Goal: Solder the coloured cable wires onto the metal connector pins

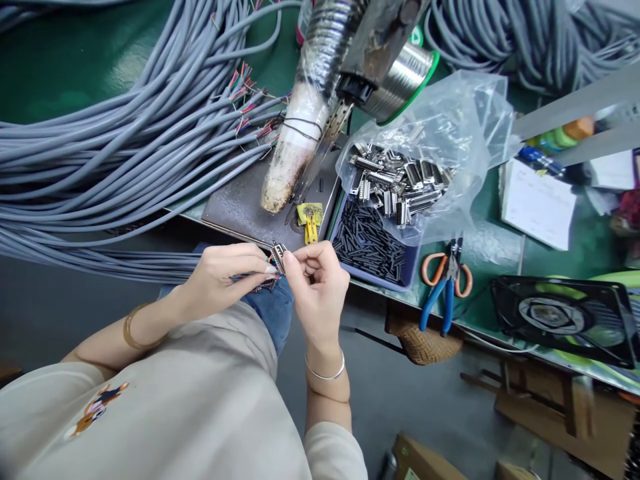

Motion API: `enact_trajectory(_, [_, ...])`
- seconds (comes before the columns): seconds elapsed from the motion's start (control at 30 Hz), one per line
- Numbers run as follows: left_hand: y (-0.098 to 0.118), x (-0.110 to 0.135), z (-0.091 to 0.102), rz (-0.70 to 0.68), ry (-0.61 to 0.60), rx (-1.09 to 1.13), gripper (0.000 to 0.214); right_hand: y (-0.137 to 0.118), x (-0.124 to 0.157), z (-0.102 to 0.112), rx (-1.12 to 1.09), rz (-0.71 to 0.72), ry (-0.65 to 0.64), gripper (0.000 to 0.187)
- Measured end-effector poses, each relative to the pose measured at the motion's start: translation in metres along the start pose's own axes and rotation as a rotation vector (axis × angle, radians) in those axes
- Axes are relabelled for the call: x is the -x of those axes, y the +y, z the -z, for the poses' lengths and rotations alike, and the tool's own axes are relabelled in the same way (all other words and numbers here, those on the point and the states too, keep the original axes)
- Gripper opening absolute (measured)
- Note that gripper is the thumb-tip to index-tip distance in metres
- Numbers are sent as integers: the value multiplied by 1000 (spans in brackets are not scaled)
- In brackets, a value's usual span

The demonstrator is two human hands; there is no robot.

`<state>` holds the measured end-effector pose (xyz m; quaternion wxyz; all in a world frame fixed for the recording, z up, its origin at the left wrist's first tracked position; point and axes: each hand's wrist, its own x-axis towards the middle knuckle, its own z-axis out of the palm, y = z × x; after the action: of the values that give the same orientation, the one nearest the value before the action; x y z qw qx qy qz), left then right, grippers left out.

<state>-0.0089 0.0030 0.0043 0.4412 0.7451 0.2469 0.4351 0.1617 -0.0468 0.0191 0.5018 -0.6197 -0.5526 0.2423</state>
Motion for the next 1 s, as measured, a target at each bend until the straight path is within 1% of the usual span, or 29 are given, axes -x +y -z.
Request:
enact_trajectory(0.07, [-2, -1, -3, 64, 36, 27, 12, 2, 4, 3, 107, 67, 46, 12])
enact_trajectory(0.13, [-3, -3, -3, 145, 67, 90, 7, 4, 6, 8, 215, 192, 142, 1])
enact_trajectory(0.17, [-3, -5, -3, 180, 73, 120, 6, 5, 7, 10, 265, 263, 175, 6])
enact_trajectory(0.2, [-2, -7, -2, 206, 74, 142, 6, 4, 7, 12, 312, 324, 175, 11])
enact_trajectory(0.27, [-2, -9, 0, 227, 70, 165, 8, 2, 7, 15, 400, 404, 74, 18])
enact_trajectory(0.33, [-1, -10, 0, 248, 71, 171, 6, -1, 5, 15, 460, 434, -50, 13])
enact_trajectory(0.4, [-1, -10, -1, 307, 78, 186, 3, -3, 3, 13, 488, 446, -92, 4])
enact_trajectory(0.5, [0, -8, -4, 414, 80, 268, 4, -1, 2, 9, 481, 449, -61, 5])
enact_trajectory(0.6, [0, -7, -6, 457, 96, 370, 9, 3, 4, 8, 448, 436, -39, 5])
enact_trajectory(0.7, [1, -7, -5, 487, 114, 448, 20, 6, 7, 9, 387, 444, -23, 8])
enact_trajectory(0.77, [0, -7, -5, 488, 121, 479, 24, 7, 9, 11, 308, 443, 40, 9])
enact_trajectory(0.83, [0, -7, -4, 490, 116, 502, 24, 9, 9, 12, 187, 418, 195, 7])
enact_trajectory(0.9, [0, -8, -3, 504, 110, 524, 22, 11, 7, 12, 56, 437, 387, 15])
enact_trajectory(0.93, [0, -9, -2, 513, 108, 536, 21, 11, 6, 12, 11, 454, 458, 21])
enact_trajectory(0.97, [0, -10, -2, 520, 108, 549, 22, 13, 5, 12, -12, 467, 495, 27])
enact_trajectory(1.0, [0, -11, -2, 533, 108, 560, 22, 14, 5, 12, -13, 469, 499, 33])
